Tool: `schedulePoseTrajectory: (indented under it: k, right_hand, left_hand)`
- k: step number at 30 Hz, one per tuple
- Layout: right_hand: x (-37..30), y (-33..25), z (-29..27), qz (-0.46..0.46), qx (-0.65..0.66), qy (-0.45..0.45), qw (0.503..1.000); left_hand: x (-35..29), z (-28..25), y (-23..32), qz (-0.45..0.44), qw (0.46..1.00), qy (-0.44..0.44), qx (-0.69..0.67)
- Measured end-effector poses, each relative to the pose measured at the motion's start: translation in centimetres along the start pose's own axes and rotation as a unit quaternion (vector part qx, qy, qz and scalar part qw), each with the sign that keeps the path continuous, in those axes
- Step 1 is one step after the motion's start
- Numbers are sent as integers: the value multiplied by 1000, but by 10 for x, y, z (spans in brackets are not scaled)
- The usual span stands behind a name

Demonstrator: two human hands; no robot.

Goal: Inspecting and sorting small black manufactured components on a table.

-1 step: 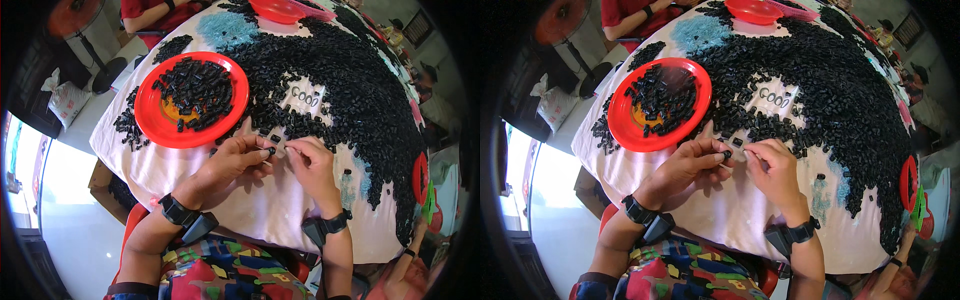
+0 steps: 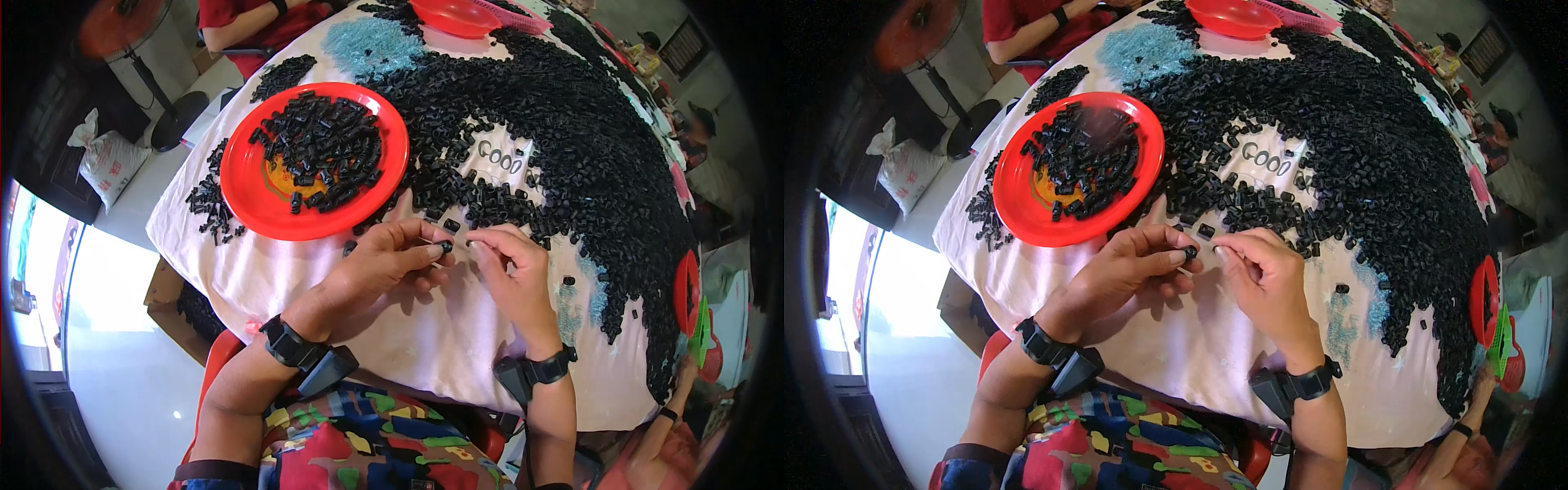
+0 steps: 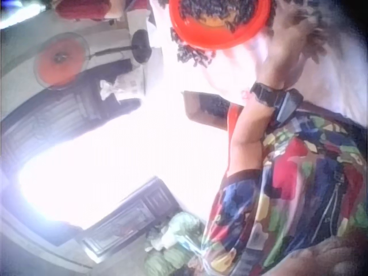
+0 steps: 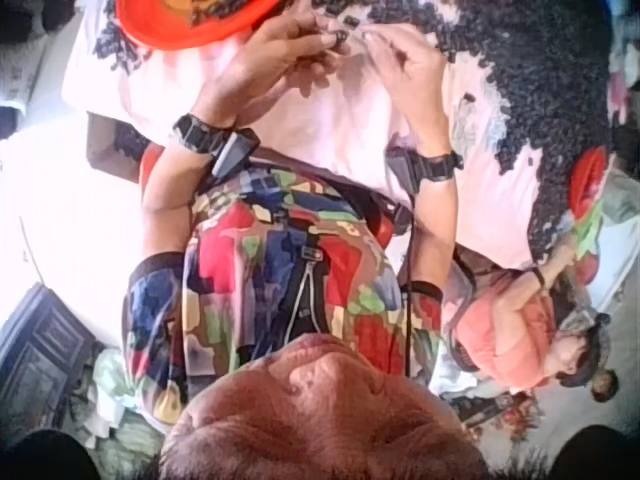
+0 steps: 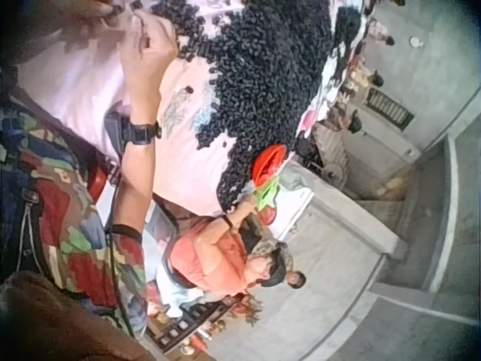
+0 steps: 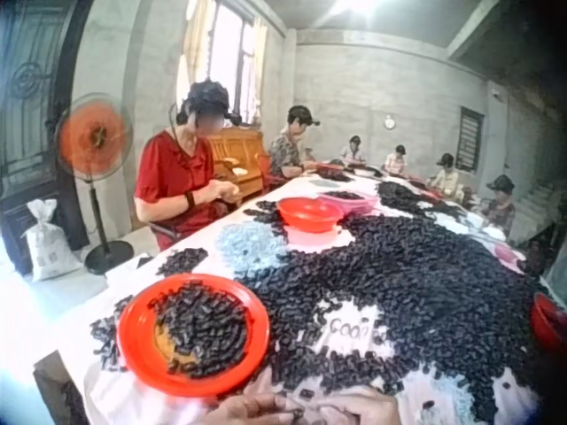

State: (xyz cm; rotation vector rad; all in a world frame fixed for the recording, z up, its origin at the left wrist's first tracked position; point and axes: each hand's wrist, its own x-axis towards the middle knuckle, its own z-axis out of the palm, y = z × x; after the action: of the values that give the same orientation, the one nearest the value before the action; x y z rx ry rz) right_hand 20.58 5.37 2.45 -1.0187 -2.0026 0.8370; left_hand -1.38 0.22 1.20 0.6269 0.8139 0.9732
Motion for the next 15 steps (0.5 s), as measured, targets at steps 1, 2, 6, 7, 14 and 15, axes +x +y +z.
schedulePoseTrajectory:
  k: [1,2,6,7,14,15]
  right_hand:
    - [-4,1,2,1,0,-1,1000]
    - [-7,3,5,12,65,2,998]
    - [-7,3,3,15,88,-27,996]
    - [-6,2,4,9,68,-43,997]
    - [-6,-7,1,-81,-17,-33,996]
    - [-5,-5,2,-93,-17,-30,995]
  left_hand:
    - [1,1,0,4,1000,-7,24]
    - [1,1,-1,8,999,-14,48]
    - [7,2,-6,29,995,-19,96]
    - [8,1,-6,31,991,-15,127]
    - [6,6,-3,15,994,-22,107]
    - [5,7,-3,15,994,-21,107]
